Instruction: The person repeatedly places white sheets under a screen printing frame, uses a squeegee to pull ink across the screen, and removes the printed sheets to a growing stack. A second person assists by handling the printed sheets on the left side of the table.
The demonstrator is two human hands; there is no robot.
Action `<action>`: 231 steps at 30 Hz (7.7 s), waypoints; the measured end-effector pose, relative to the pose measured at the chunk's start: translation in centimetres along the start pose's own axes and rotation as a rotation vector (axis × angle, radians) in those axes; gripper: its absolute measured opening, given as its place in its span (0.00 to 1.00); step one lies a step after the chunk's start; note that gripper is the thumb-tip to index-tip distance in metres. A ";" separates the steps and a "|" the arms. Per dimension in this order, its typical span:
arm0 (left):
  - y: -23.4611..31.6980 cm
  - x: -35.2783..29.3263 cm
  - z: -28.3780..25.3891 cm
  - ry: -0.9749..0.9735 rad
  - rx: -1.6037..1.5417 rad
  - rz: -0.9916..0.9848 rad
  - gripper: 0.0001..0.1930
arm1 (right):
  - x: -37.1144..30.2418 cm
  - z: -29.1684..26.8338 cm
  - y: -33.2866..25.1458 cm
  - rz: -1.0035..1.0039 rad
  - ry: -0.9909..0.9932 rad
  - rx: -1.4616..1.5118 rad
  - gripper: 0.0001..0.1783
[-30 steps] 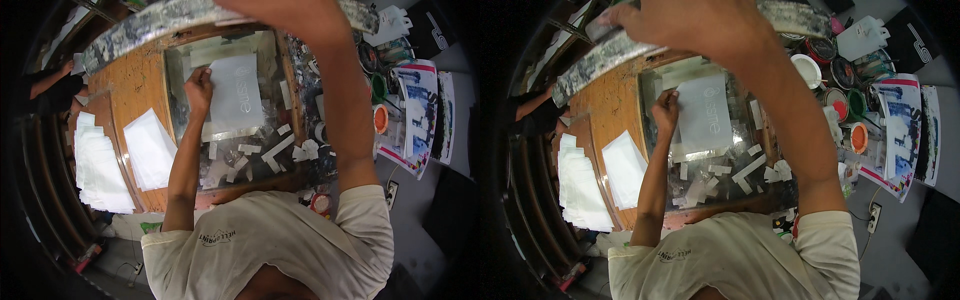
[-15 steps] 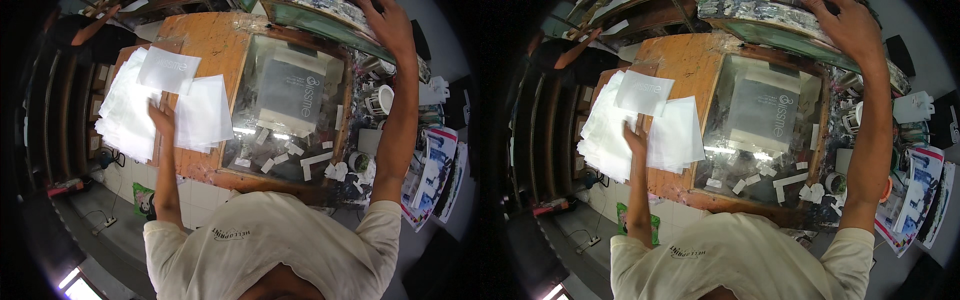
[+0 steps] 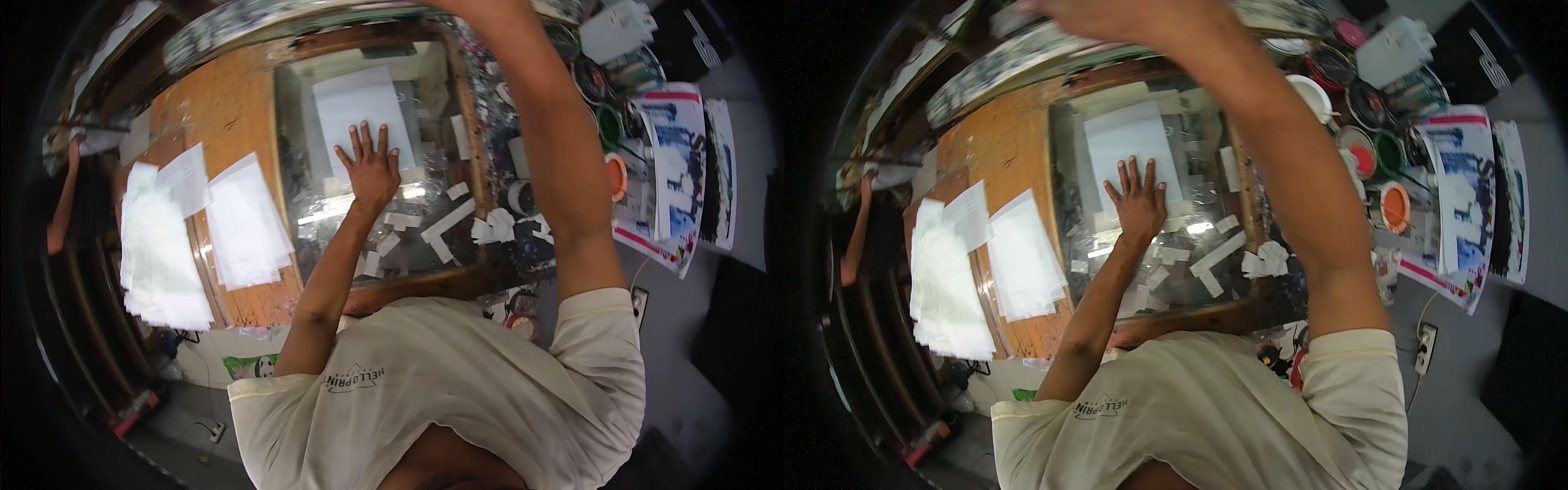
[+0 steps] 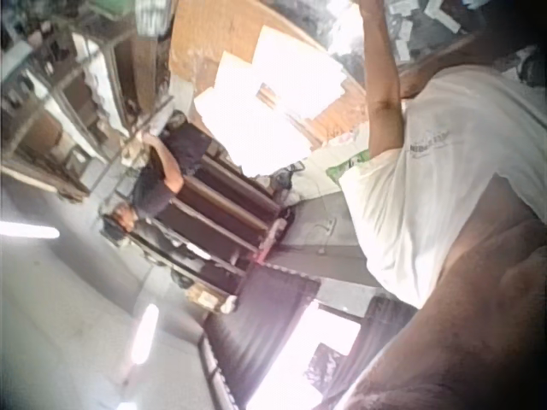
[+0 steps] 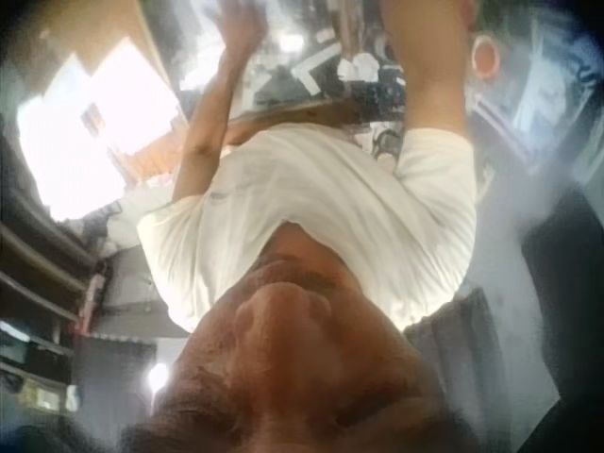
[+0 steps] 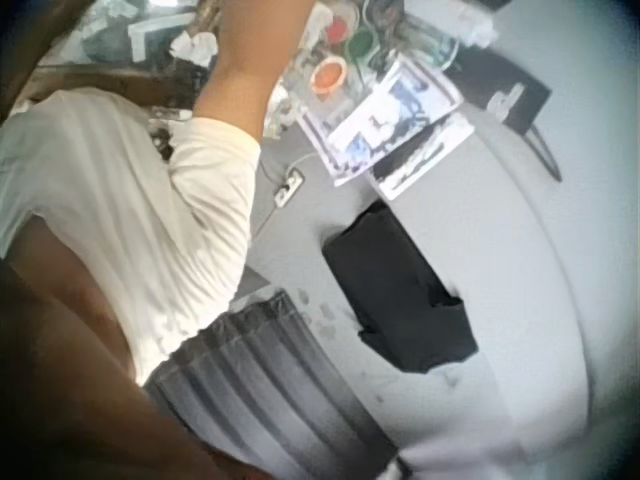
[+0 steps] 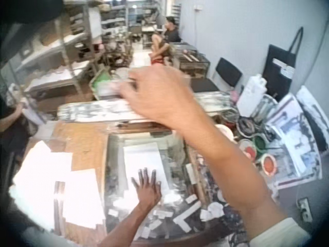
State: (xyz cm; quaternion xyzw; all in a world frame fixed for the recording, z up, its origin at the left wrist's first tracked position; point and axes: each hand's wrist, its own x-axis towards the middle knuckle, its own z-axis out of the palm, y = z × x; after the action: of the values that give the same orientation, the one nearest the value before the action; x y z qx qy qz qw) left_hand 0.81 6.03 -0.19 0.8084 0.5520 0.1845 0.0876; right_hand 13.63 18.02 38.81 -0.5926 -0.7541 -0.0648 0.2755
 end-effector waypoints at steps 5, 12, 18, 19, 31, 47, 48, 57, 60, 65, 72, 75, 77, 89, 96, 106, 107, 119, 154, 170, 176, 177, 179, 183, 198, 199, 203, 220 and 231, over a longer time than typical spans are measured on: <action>0.6 -1.7 0.2 -0.015 -0.185 -0.004 0.31 | 0.6 -1.1 -0.4 0.066 -0.182 0.225 0.29; 0.5 -3.7 -1.4 -0.061 0.055 -0.164 0.35 | -0.4 2.5 1.4 -0.166 0.303 0.152 0.30; 0.6 -4.8 -2.1 -0.062 -0.017 -0.095 0.34 | -0.2 -0.6 2.4 -0.192 -0.155 0.316 0.26; 0.7 -4.9 -2.2 -0.062 -0.029 -0.084 0.33 | -0.4 -0.9 2.3 -0.185 -0.181 0.332 0.25; 0.7 -6.1 -2.3 -0.049 -0.062 -0.021 0.32 | -2.5 2.7 1.0 -0.154 0.039 0.163 0.22; 0.9 -6.6 -5.5 0.033 -0.287 -0.052 0.34 | -6.0 3.6 -0.5 -0.141 0.052 0.125 0.24; 1.5 -6.3 -7.5 0.046 -0.385 -0.052 0.34 | -8.5 4.9 -0.2 -0.186 0.163 0.072 0.22; 3.2 -11.9 -14.2 0.068 -1.927 -1.171 0.20 | -20.1 19.0 5.1 0.079 -0.361 0.245 0.19; 1.4 -11.4 -11.2 0.001 -1.851 -1.394 0.15 | -14.9 25.0 9.8 -0.001 -0.244 0.225 0.18; 1.6 -10.9 -10.6 0.090 -1.856 -1.527 0.13 | -8.9 31.5 13.3 0.037 -0.285 0.020 0.22; 1.2 -12.5 -9.9 0.123 -1.913 -1.497 0.13 | -10.4 30.1 12.1 0.041 -0.413 0.214 0.21; 0.7 -12.5 -9.9 0.083 -1.922 -1.466 0.13 | -13.6 29.0 10.2 0.020 -0.424 0.120 0.20; 0.6 -12.3 -10.1 0.048 -1.904 -1.413 0.14 | -16.1 28.0 9.0 0.021 -0.451 0.119 0.20; 0.1 -12.8 -8.8 0.085 -1.922 -1.379 0.13 | -33.2 18.4 -2.4 0.081 -0.496 0.201 0.29; 0.7 -12.4 -10.9 0.055 -1.926 -1.341 0.11 | -30.0 15.8 -2.1 -0.003 -0.432 0.171 0.24; 1.7 -2.8 -22.2 0.218 -1.952 -0.514 0.05 | -14.6 6.7 -1.9 -0.176 0.117 0.022 0.26; 0.9 -0.9 -22.4 0.227 -1.924 -0.430 0.07 | -12.5 5.6 -1.5 -0.183 0.142 -0.049 0.29; -11.0 10.4 -1.7 0.291 -0.358 -0.021 0.10 | 1.3 2.2 -0.9 -0.044 -0.215 0.230 0.27; 1.0 -3.8 -0.7 -0.019 -0.426 -0.008 0.31 | -0.4 -1.6 -1.3 0.067 -0.295 0.228 0.33; 1.5 -3.8 -1.1 -0.013 0.051 -0.104 0.29 | 1.0 -0.6 -1.3 0.234 -0.381 0.104 0.25; 1.3 -4.4 -1.2 -0.029 0.027 -0.070 0.30 | -0.5 -1.4 -1.2 0.101 -0.325 0.238 0.31; 1.3 -4.6 -1.2 -0.036 0.022 -0.066 0.29 | -0.7 -1.7 -1.4 0.109 -0.351 0.224 0.32; 1.5 -5.0 -1.2 -0.050 0.013 -0.059 0.29 | -0.8 -1.9 -1.6 0.095 -0.366 0.192 0.34; 1.6 -5.3 -1.2 -0.034 -0.032 -0.024 0.29 | -1.0 0.5 -0.4 -0.031 -0.173 0.172 0.33; 3.8 -9.4 -15.2 0.368 -1.673 -0.630 0.22 | -19.8 9.4 -1.9 -0.117 -0.048 0.129 0.20; 3.7 -10.9 -15.8 0.262 -1.902 -0.749 0.21 | -22.1 11.2 -1.7 -0.072 -0.138 0.151 0.21; 1.0 -11.9 -12.2 -0.018 -1.913 -1.322 0.18 | -27.1 17.6 -0.6 -0.076 -0.313 -0.074 0.29; 0.8 -11.1 -9.5 0.078 -1.806 -1.431 0.27 | -27.5 23.0 1.3 -0.070 -0.241 -0.034 0.37; 0.8 -11.2 -9.8 0.041 -1.813 -1.449 0.19 | -11.2 31.7 10.3 0.006 -0.157 -0.070 0.29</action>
State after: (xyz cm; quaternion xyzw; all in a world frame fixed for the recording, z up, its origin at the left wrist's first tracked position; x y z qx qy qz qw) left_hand -5.95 -5.24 6.80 -0.0595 0.5520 0.4321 0.7107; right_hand 14.08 24.78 4.34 -0.6072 -0.7690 -0.0438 0.1950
